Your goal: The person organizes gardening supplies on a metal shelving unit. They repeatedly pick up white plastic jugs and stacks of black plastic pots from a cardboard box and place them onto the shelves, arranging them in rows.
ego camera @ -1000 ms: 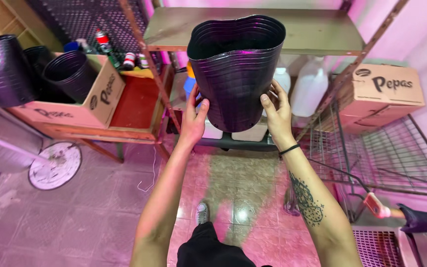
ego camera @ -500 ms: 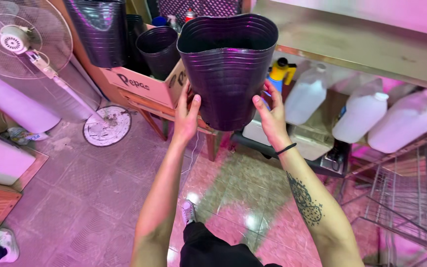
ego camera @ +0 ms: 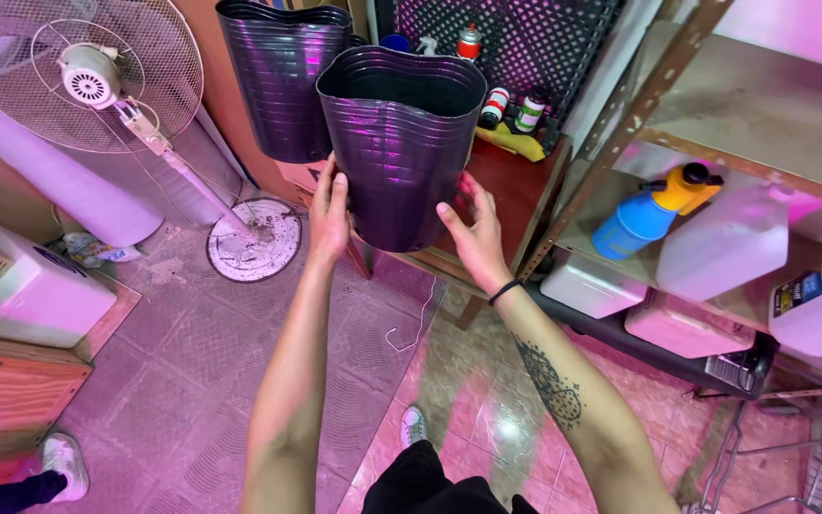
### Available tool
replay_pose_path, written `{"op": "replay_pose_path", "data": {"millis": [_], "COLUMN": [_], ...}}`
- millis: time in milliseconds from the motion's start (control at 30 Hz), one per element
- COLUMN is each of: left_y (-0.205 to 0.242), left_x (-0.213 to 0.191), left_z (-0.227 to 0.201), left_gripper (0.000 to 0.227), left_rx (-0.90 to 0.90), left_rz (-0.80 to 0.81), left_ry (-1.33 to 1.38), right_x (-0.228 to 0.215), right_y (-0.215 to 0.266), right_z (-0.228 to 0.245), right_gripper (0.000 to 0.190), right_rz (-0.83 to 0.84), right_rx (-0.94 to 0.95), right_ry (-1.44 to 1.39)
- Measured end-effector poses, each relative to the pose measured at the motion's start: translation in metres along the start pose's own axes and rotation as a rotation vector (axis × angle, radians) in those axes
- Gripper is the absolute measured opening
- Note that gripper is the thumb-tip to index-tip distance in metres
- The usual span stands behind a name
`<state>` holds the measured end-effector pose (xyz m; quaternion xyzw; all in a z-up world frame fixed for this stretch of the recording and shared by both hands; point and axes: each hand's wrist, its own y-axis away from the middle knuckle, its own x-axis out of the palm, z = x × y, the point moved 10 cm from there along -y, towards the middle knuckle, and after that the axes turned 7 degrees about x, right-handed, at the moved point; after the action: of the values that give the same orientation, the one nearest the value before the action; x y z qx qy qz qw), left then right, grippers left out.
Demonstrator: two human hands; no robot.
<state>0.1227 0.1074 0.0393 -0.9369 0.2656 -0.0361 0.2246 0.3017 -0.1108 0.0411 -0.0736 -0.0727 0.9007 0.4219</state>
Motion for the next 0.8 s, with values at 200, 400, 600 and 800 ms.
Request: {"op": "replay_pose_path", "data": {"millis": [200,400,600,800], "left_y": [-0.057,-0.092,-0.114,-0.119], "left_x": [-0.018,-0.002,0.007,0.014], "left_z": [0.057,0.102,0.126,0.131], "left_gripper": [0.044,0.044,0.047,0.048], "left_rx": [-0.040,-0.050,-0.032,-0.052], "left_rz": [0.014,0.020,0.071,0.092], "left_ry": [-0.041,-0.023,-0.048,-0.070], "right_x": [0.053,0.067,0.070,0.064], "right_y": [-0.045,-0.080,-0.102,-0.112], "right_z": [-0.034,-0.067,-0.093,-0.107], "right_gripper": [0.074,0.077,0.078,0.079], "right_rz": [0.005,-0.033,-0.084,-0.091], "right_rx": [0.098,0.194,0.226,0.198], "right_ry": [0.008,0.046,0.026,-0.021]}}
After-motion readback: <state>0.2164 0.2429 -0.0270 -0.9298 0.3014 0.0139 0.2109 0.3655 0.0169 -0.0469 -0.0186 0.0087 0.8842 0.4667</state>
